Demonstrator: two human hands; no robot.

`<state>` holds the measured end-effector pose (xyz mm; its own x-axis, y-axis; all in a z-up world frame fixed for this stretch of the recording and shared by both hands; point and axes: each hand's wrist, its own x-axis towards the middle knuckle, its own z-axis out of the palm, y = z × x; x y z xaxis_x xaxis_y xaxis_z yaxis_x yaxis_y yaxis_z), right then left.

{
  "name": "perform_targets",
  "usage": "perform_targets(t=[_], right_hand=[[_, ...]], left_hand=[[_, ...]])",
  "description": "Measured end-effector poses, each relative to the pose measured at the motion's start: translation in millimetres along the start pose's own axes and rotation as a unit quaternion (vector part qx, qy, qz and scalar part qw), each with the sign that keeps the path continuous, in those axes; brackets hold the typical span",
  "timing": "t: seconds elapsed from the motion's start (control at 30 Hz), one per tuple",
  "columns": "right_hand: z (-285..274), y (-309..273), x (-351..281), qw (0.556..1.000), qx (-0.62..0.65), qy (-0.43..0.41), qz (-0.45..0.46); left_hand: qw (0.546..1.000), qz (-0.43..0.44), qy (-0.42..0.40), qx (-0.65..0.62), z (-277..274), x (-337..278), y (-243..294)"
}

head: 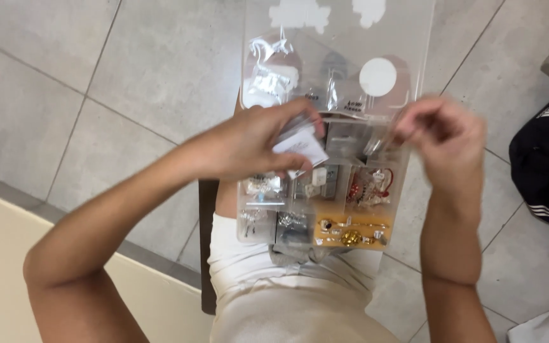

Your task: Sorting and organizing small jewelry components and bags into a plastic compartment box.

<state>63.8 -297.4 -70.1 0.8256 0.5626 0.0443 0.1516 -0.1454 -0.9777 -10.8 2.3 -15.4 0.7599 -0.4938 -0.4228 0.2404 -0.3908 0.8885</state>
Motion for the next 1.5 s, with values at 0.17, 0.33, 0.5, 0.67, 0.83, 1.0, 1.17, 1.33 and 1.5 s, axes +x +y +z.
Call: perform_targets(t=[0.17, 0.33, 0.5, 0.67, 0.83, 1.0, 1.17, 1.33, 1.5], right_hand=[[-6.7, 1.8, 91.9, 0.996, 0.054, 0.031, 0.069], [36.7, 12.6, 163.0, 0.987, -0.066, -0.086, 0.119], [61.7, 53.6, 204.8, 0.969, -0.200, -0.091, 0.112], [72.2, 73.1, 215.7, 0.956, -0.263, -0.093, 0.095], [79.2, 46.9, 200.9, 0.951, -0.274, -0.135, 0.053], [82.1, 33.6, 188.1, 0.949, -0.288, -0.126, 0.019], [76.1, 31.9, 182.0, 0.950, -0.291, -0.098, -0.045], [68.8, -9.0, 136.7, 0.977, -0.167, -0.133, -0.008], [70.9, -37.2, 95.9, 0.978, -0.086, -0.184, 0.037]], left_hand=[[0.997, 0.056, 0.046, 0.005, 16.7, -8.5, -37.8], [0.998, -0.043, 0.044, 0.018, 16.8, -34.6, -47.9], [0.997, -0.041, 0.067, 0.000, 9.3, -44.3, -54.8], [0.996, -0.036, 0.077, -0.010, 1.6, -41.7, -57.7], [0.995, -0.010, 0.086, -0.046, -9.4, -38.9, -57.8], [0.991, 0.021, 0.107, -0.073, -20.4, -36.4, -55.2], [0.990, 0.004, 0.132, -0.056, -35.2, -27.5, -54.1], [0.958, 0.054, 0.006, -0.283, -43.8, -15.2, -53.0], [0.967, 0.021, 0.015, -0.252, -40.1, -7.5, -36.9]])
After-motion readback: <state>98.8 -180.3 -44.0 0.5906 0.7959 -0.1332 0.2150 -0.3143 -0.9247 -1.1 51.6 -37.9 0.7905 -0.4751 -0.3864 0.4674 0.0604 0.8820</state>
